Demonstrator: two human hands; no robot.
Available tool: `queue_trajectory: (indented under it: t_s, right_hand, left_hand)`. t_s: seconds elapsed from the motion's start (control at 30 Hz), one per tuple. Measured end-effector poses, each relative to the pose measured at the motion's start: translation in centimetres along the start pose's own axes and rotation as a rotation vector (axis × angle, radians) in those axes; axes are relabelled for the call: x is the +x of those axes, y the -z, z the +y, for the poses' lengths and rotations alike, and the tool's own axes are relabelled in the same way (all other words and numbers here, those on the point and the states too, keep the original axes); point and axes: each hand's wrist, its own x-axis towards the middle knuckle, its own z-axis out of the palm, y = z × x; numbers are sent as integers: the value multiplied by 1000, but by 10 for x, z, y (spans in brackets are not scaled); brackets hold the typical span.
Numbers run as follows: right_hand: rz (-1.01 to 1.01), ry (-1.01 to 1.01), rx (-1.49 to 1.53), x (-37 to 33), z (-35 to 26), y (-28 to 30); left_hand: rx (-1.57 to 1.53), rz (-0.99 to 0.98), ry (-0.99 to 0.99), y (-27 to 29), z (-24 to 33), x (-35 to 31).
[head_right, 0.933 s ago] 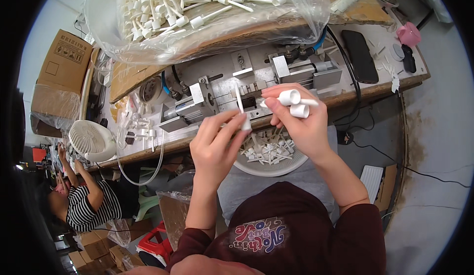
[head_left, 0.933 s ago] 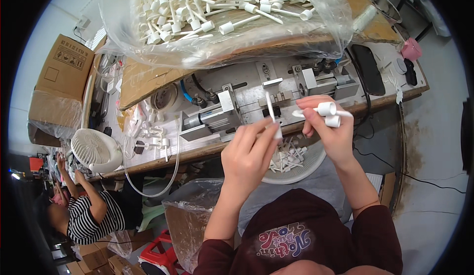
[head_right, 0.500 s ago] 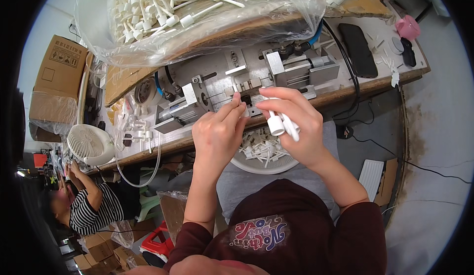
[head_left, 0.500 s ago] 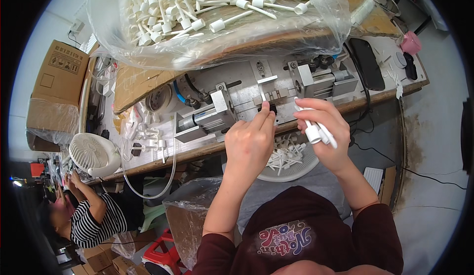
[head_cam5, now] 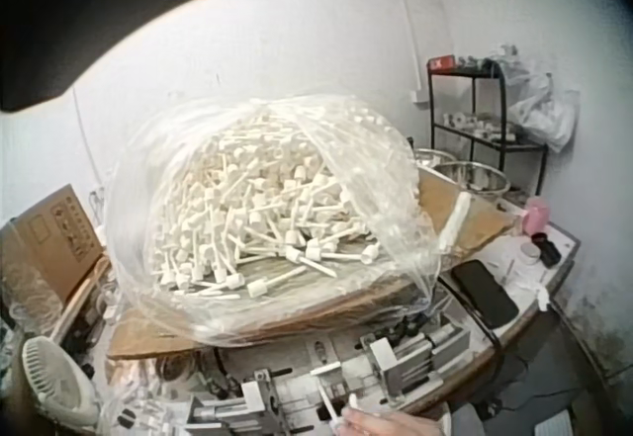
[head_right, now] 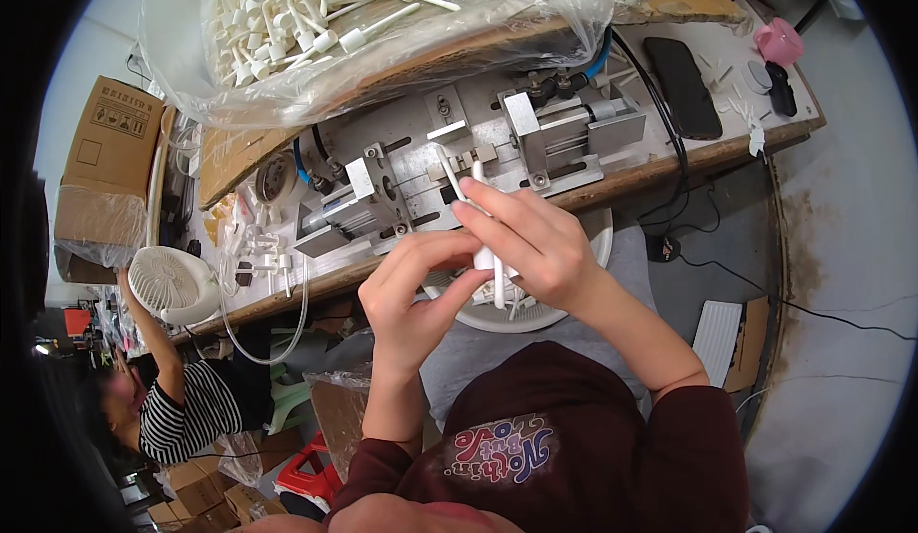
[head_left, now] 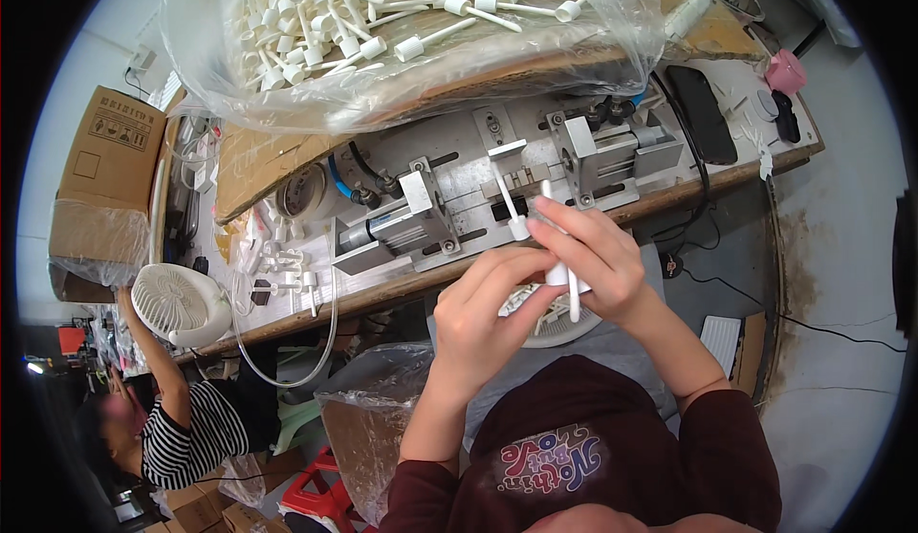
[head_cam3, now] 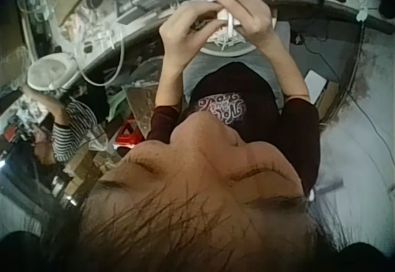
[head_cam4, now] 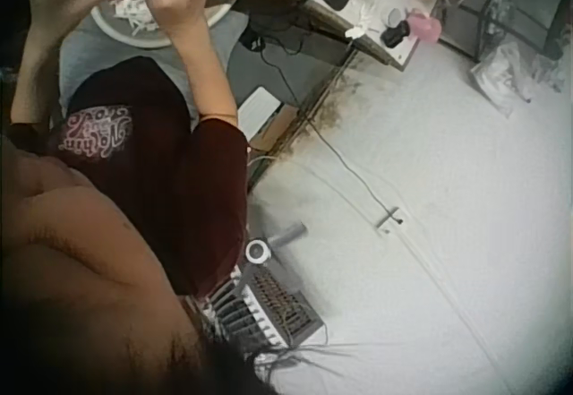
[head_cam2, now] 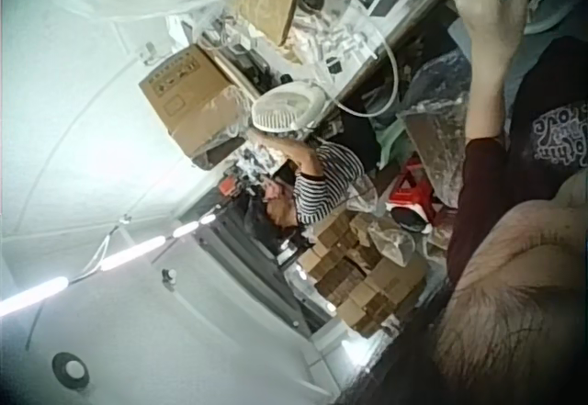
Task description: Manually assembling white plastic sprayer nozzle components using a small bench-top mechanical jig.
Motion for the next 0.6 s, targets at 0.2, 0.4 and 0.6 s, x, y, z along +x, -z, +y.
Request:
queue_trajectory:
  t_s: [0.2,0.4,0.6]
  right_hand:
    - [171,-496,345,10,-2,12]
    - [68,-935,846,9,-6,21]
    - [2,-1068,1100,9,-3,28]
  left_hand:
    - [379,55,-18,-4,-24,-2]
    - [631,-47,-141,-11,-41,5]
    - [617,-64,-89,-8,-40,14]
